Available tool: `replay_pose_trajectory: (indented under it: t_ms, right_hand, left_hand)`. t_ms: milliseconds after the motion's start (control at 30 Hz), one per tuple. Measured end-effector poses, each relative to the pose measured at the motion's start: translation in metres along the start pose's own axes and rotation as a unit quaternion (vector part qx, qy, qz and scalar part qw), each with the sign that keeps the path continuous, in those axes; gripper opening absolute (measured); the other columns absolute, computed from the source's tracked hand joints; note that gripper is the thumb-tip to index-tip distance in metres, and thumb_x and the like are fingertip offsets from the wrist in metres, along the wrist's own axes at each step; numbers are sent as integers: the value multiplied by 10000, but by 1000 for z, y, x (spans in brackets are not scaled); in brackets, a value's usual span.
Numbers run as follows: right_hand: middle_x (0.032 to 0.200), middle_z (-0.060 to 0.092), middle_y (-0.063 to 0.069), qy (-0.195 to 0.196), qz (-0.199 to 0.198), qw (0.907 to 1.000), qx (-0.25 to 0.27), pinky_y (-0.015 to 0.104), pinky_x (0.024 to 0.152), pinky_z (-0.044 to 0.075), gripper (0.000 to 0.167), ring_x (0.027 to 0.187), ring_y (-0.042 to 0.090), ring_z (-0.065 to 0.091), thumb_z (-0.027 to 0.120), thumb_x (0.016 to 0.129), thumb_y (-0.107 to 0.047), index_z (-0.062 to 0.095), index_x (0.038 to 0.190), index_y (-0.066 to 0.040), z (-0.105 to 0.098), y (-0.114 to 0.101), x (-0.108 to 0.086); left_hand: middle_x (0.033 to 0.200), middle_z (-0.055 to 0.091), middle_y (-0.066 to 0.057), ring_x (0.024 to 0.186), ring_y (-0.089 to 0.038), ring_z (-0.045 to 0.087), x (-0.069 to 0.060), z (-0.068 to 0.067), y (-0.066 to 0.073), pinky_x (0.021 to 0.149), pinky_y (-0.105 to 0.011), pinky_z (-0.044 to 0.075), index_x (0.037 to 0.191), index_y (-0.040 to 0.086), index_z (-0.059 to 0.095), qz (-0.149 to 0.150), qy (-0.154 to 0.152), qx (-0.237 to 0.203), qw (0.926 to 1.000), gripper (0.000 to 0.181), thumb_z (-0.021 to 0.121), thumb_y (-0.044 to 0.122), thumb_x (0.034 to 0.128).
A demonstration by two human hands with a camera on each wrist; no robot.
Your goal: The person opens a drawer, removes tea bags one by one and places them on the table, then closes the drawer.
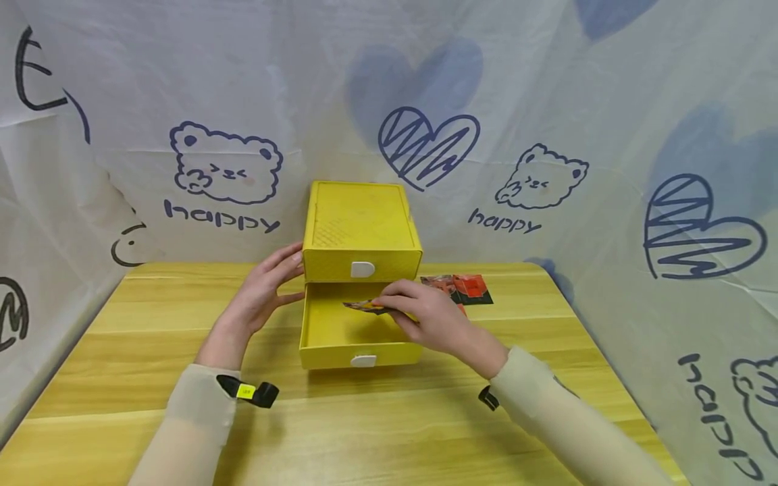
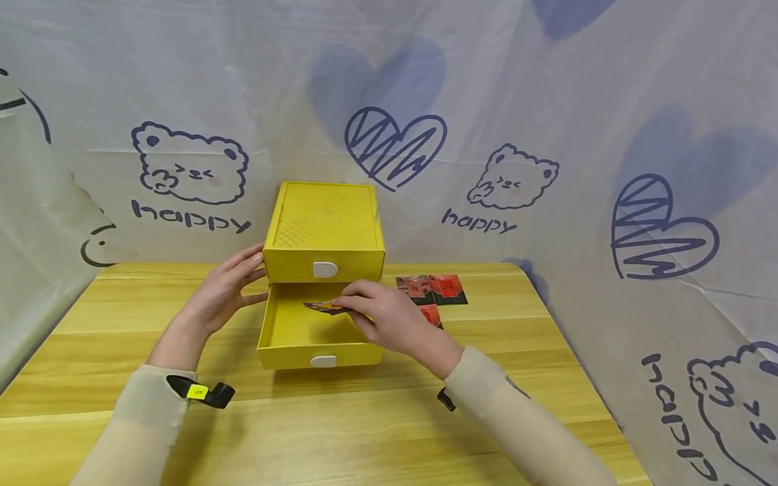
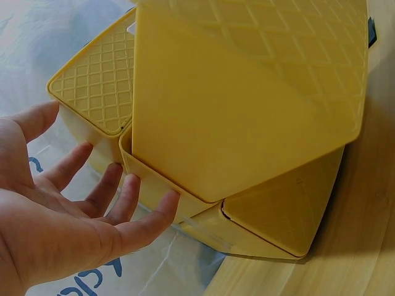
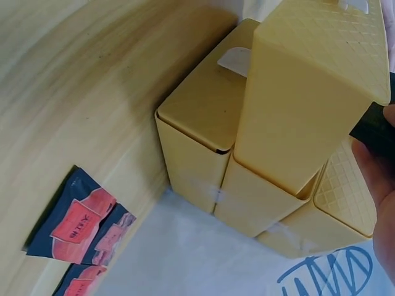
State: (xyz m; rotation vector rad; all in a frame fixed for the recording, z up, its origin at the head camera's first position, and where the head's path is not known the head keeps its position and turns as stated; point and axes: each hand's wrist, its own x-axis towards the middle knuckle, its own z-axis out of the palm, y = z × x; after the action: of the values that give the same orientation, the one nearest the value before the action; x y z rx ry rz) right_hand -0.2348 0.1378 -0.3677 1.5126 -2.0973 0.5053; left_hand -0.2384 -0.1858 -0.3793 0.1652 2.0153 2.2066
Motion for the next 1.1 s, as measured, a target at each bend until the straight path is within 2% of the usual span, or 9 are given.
replay_pose_trajectory:
  t_ms: [400,600,700,900,1000,1100]
  right_hand:
    - [1159,703,133,788,-196,9965,-175,381,863,612,387,1037,281,689,762,803,91,788,1164,-46,-3,0,-16]
    - [1196,706,135,1024,38,9945,-209,414,914,598,382,1085,299,681,634,860,100,785,1176,-50,-5,-1,-23]
    - [1183,710,148,1273,-5,9917,-159,418,900,601,359,1074,306,685,584,907,83,782,1178,-42,-6,0,-25]
    - [1157,715,156,1693,-137,9850,-299,395,881,605,289,1031,315,691,525,1035,-48,784,1164,-32,-8,5,-32]
    - [1163,715,155,1780,-84,9833,-365,383,898,598,308,1034,315,692,508,1033,-43,785,1167,-32,-11,7,-35]
    - [1170,715,157,1839,1,9822,-381,403,901,596,293,1029,324,689,553,994,-17,783,1176,-32,-15,8,-40]
  left_hand:
    - [1706,237,-113,1531,-385,252,0,-1,0,1170,-678,321,1655,138,277,-9,2,-3,10000,700,533,444,1081]
    - [1704,237,-122,1533,-388,247,0,-1,0,1171,-678,319,1655,134,276,12,-20,-13,10000,693,528,436,1084]
    - [1705,236,-121,1534,-389,245,0,0,1,1171,-679,317,1655,134,277,12,-26,-20,10000,690,527,434,1085]
    - [1705,233,-117,1532,-389,247,0,-1,0,1171,-679,317,1655,134,275,-1,-27,-27,10000,690,527,432,1086]
    - [1705,236,-116,1533,-390,249,0,-1,0,1168,-681,320,1655,135,277,0,-13,4,10000,693,529,437,1084]
    - [1705,237,-115,1534,-391,249,0,-1,0,1166,-681,325,1655,136,277,6,-5,35,10000,694,528,440,1084]
